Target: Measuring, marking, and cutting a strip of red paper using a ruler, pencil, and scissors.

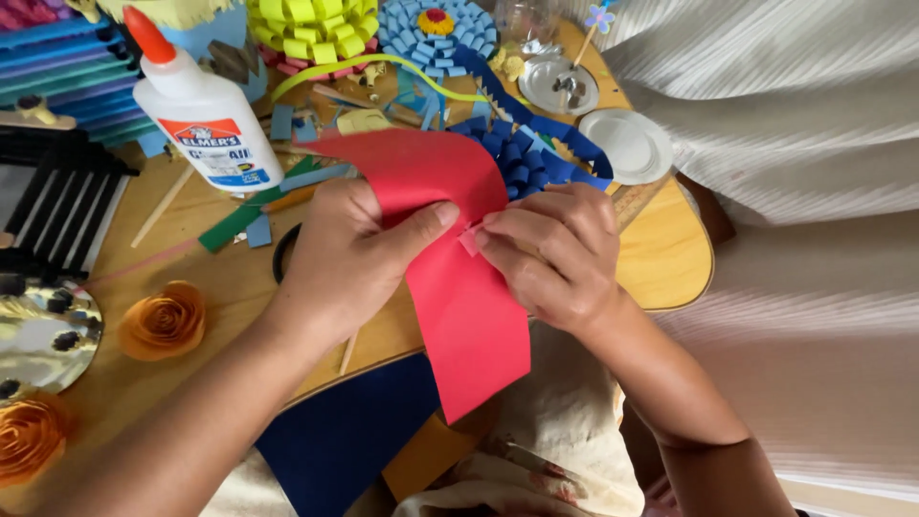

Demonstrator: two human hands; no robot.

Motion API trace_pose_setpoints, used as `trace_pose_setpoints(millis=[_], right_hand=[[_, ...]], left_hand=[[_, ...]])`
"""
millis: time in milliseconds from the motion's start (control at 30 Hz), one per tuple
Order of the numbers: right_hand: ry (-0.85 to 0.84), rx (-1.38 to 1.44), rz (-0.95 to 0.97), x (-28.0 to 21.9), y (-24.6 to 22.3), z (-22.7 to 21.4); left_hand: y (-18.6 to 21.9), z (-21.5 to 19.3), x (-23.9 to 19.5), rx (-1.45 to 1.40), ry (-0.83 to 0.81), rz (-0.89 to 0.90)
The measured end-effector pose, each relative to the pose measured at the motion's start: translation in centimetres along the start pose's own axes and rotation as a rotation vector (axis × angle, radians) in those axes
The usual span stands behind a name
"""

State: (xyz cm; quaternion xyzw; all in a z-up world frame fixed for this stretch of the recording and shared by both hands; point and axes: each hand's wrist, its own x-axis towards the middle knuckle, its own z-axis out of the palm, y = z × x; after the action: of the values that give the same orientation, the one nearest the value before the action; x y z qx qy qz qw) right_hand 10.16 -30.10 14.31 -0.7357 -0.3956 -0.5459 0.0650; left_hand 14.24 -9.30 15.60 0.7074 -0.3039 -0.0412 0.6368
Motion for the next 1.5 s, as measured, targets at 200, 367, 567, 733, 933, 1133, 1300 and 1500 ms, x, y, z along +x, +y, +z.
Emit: trace_pose_setpoints(millis=[200,367,567,733,933,1133,1300,1500], right_hand=[[-0.006,-0.051,0.036,0.3,0.8,-0.2],[-0.025,-0.025,0.072,-0.4,1.2,0.1],[-0.078,-0.017,0.091,-1.0,1.4,0.1],[-0.14,0.033,0.116,-1.2,1.3,0.2],[-0.164,0.054,0.118,-1.1,0.9,0.1],[-0.163,0.058,0.077,-1.1,0.8,0.1],[-0.172,0.095,0.089,-1.0,0.9,0.0],[-0.172,0.128,0.098,-1.0,0.9,0.1]], left_hand=[[0.4,0.3,1.4,-0.05,-0.022,-0.018],[0.1,0.4,2.2,0.017,-0.029,0.002],[0.2,0.4,2.5,0.026,-0.048,-0.028],[0.0,0.5,2.3,-0.071,-0.062,-0.051],[-0.1,0.3,1.8,-0.012,-0.036,0.008],[-0.6,0.2,1.4,0.04,-0.02,0.03],[-0.4,0.1,1.4,0.051,-0.042,-0.009],[-0.5,0.2,1.3,0.045,-0.038,-0.076]])
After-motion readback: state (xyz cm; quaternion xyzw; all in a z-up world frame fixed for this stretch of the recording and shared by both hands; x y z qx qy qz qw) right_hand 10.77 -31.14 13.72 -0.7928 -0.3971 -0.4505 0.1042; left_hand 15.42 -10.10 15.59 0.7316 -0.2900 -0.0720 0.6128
